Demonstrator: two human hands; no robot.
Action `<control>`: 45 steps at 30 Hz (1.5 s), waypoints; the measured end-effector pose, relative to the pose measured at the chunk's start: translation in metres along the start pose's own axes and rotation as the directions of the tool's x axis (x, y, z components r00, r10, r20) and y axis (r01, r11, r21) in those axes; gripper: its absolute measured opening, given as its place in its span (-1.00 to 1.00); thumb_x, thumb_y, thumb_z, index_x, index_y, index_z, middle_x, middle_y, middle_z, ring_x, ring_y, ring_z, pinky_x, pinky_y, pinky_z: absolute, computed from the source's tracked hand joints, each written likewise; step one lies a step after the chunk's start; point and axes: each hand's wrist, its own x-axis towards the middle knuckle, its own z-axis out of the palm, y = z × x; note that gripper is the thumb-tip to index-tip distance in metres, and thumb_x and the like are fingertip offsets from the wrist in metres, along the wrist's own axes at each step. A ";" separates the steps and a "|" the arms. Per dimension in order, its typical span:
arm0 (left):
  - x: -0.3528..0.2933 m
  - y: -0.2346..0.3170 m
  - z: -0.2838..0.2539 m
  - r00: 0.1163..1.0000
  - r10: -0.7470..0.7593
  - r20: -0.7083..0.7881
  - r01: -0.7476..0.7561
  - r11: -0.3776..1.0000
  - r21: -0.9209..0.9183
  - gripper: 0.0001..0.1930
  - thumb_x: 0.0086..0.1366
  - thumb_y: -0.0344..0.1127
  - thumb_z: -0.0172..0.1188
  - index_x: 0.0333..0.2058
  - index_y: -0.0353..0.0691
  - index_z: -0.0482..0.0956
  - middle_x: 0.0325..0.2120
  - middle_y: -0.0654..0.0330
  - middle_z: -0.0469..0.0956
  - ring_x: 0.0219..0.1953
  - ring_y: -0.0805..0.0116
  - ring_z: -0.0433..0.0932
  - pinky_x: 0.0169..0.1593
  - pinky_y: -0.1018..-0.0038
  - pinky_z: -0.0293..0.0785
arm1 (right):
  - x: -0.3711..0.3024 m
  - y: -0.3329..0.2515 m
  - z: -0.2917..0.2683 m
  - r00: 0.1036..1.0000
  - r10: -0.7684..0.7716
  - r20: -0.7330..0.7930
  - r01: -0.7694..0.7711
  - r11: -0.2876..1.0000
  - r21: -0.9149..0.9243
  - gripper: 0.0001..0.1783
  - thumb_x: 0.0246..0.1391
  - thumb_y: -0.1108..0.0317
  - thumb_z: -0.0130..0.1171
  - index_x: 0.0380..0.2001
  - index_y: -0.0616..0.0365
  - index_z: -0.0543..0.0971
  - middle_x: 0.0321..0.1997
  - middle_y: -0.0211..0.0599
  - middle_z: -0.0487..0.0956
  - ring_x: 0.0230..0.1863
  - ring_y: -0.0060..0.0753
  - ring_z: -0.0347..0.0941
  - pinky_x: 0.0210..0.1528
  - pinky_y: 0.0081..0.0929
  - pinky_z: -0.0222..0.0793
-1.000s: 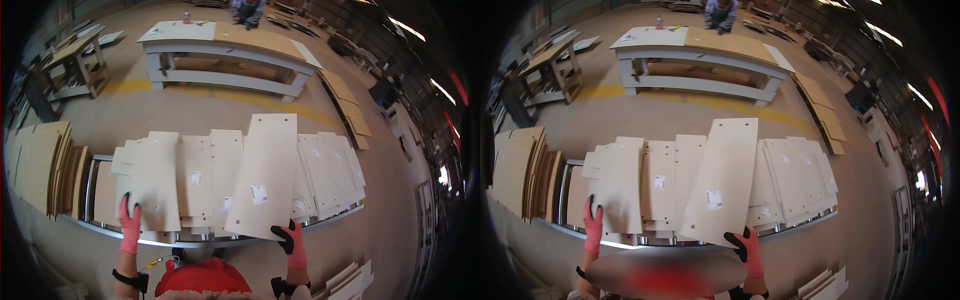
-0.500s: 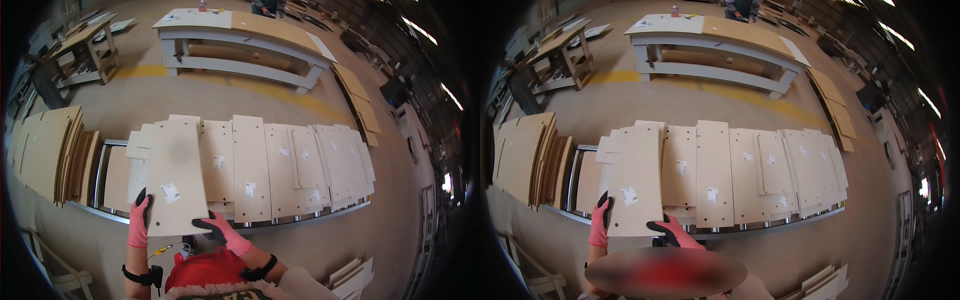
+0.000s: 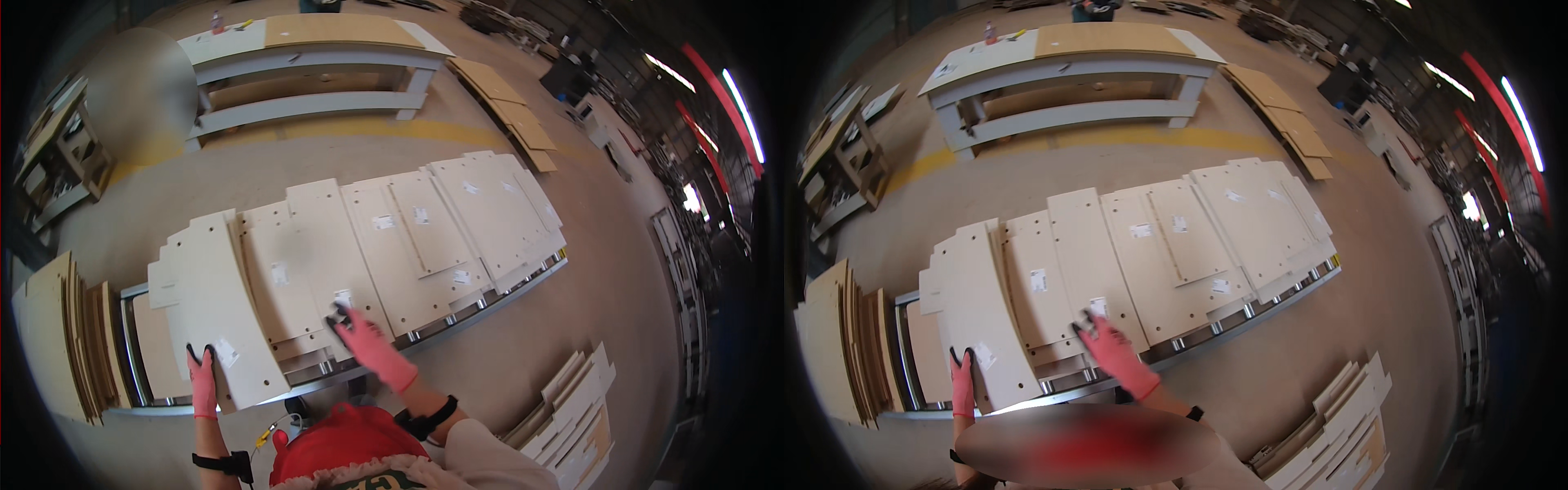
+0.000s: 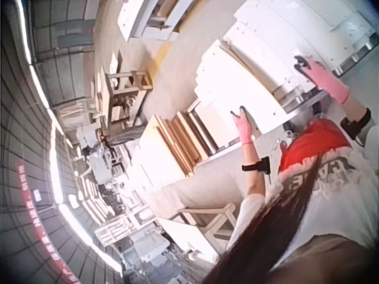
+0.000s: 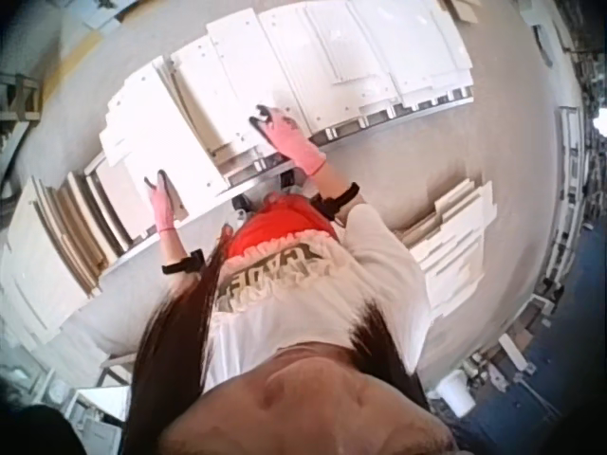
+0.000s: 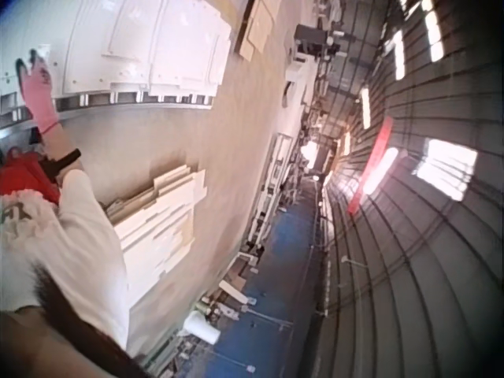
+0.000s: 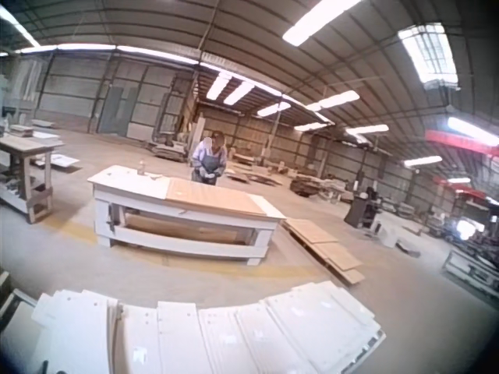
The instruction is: Cleaning and wiping down white furniture panels using a cleaning spray and a cloth.
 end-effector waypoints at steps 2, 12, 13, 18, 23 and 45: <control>0.015 -0.022 0.002 0.999 0.041 0.015 -0.040 0.997 -0.060 -0.36 0.25 -0.13 0.01 0.18 -0.35 0.03 0.13 0.04 0.18 0.16 0.26 0.17 0.20 0.45 0.04 | 0.029 0.079 -0.028 0.970 -0.127 -0.206 0.045 0.931 -0.363 -0.39 0.01 0.06 0.05 0.05 0.24 0.27 0.05 0.08 0.32 0.08 0.03 0.24 0.07 -0.18 0.18; 0.030 -0.057 -0.003 0.997 0.069 0.015 -0.068 0.996 -0.063 -0.40 0.28 -0.08 -0.07 0.15 -0.37 0.09 0.10 0.02 0.24 0.13 0.22 0.22 0.17 0.42 0.11 | 0.119 0.215 -0.118 0.830 0.170 -0.531 -0.511 0.613 -0.602 -0.19 0.02 -0.14 -0.12 0.21 0.17 0.06 0.28 0.07 0.03 0.28 0.06 -0.05 0.24 0.05 -0.22; 0.023 -0.047 -0.003 0.998 0.058 -0.002 -0.058 0.997 -0.058 -0.40 0.28 -0.08 -0.07 0.15 -0.37 0.09 0.10 0.02 0.24 0.13 0.22 0.22 0.17 0.42 0.11 | 0.115 0.215 -0.110 0.829 0.170 -0.532 -0.512 0.615 -0.600 -0.15 0.01 -0.18 -0.14 0.23 0.15 0.01 0.31 0.09 -0.05 0.29 0.07 -0.09 0.25 0.05 -0.26; 0.019 -0.032 0.006 1.000 0.018 -0.024 -0.018 1.000 -0.004 -0.41 0.27 -0.08 -0.01 0.14 -0.35 0.13 0.02 0.07 0.32 0.03 0.31 0.31 0.10 0.46 0.21 | 0.063 0.219 -0.091 0.839 0.107 -0.534 -0.472 0.631 -0.616 -0.09 -0.07 -0.21 -0.03 0.23 0.14 0.03 0.30 0.11 -0.04 0.29 0.10 -0.10 0.24 0.07 -0.24; 0.055 -0.082 -0.005 0.992 -0.087 0.091 0.115 0.918 -0.379 -0.39 0.16 -0.12 0.15 0.09 -0.32 0.18 -0.10 0.11 0.40 -0.09 0.36 0.40 -0.05 0.46 0.38 | 0.030 0.222 -0.116 0.775 0.187 -0.604 -0.539 0.695 -0.476 -0.07 -0.16 -0.06 0.19 0.16 0.28 0.10 0.19 0.13 0.11 0.20 0.07 0.05 0.17 -0.06 0.02; 0.040 -0.078 -0.018 0.883 -0.056 0.466 0.366 0.703 -0.609 -0.42 0.10 -0.08 0.22 -0.01 -0.31 0.29 -0.15 0.10 0.47 -0.16 0.32 0.48 -0.14 0.45 0.44 | 0.038 0.304 -0.131 0.643 0.689 -0.336 -0.466 0.699 0.542 -0.72 -0.31 0.36 0.39 -0.55 0.31 0.54 -0.55 -0.17 0.54 -0.45 -0.15 0.46 -0.44 -0.31 0.40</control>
